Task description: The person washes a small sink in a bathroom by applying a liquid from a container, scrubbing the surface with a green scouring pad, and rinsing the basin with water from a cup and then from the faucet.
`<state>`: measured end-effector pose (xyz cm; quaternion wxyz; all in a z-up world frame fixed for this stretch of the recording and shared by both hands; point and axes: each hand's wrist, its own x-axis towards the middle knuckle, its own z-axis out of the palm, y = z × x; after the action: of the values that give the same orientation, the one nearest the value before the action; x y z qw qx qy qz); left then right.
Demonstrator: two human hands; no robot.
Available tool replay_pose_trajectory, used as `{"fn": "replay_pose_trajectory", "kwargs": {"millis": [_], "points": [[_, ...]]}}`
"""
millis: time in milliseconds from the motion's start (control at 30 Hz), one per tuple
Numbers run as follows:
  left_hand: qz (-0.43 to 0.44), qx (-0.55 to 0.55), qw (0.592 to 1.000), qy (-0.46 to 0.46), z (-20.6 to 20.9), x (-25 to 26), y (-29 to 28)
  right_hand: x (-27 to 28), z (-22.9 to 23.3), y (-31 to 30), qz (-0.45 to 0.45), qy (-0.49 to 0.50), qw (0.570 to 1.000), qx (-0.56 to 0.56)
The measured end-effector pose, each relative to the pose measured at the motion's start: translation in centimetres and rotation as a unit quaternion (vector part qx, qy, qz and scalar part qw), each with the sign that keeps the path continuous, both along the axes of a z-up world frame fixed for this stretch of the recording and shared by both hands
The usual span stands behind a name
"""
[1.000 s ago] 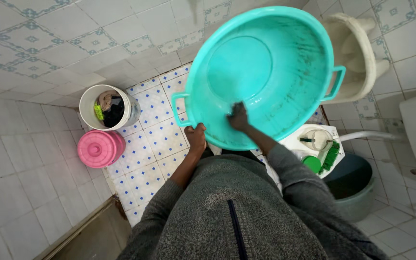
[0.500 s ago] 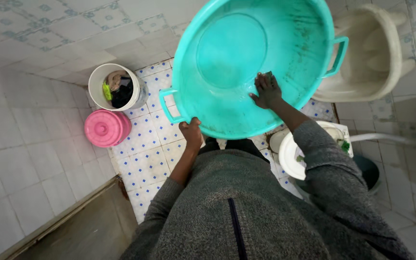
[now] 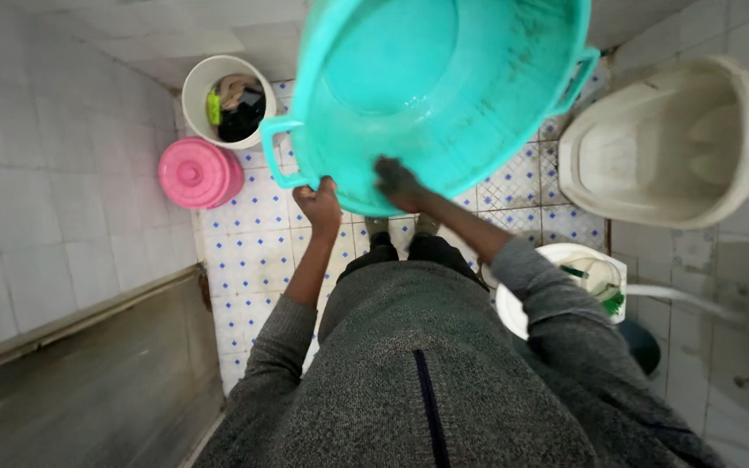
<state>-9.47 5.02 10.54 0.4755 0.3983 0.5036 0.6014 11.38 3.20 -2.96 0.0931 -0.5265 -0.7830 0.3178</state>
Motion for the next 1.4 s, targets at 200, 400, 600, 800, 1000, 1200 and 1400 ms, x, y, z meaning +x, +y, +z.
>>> {"fn": "replay_pose_trajectory", "kwargs": {"millis": [200,400,600,800,1000,1200,1400], "points": [[0.039,0.008,0.997,-0.06,1.2,-1.6,0.1,2.5,0.7,2.6,-0.096,-0.113,0.986,-0.071],[0.057,-0.002,0.998,-0.032,2.7,-0.3,0.2,-8.3,1.9,3.9,-0.049,0.219,0.958,-0.18],[0.057,0.007,0.998,0.005,4.9,-3.0,1.1,8.1,6.2,3.3,0.027,-0.207,0.976,-0.06],[0.004,-0.013,1.0,0.005,9.2,-3.1,1.9,14.1,4.0,7.0,-0.064,-0.298,0.95,0.063],[-0.035,0.063,0.996,0.059,9.3,-0.7,1.7,-4.7,-1.2,6.1,-0.123,-0.007,0.992,-0.01],[-0.036,0.103,0.987,0.116,6.0,-1.6,1.8,-9.1,-0.4,4.7,-0.05,0.243,0.963,-0.105],[-0.012,-0.019,0.999,0.039,7.8,-3.8,2.5,8.7,3.7,3.9,-0.073,-0.247,0.966,-0.027]]}}
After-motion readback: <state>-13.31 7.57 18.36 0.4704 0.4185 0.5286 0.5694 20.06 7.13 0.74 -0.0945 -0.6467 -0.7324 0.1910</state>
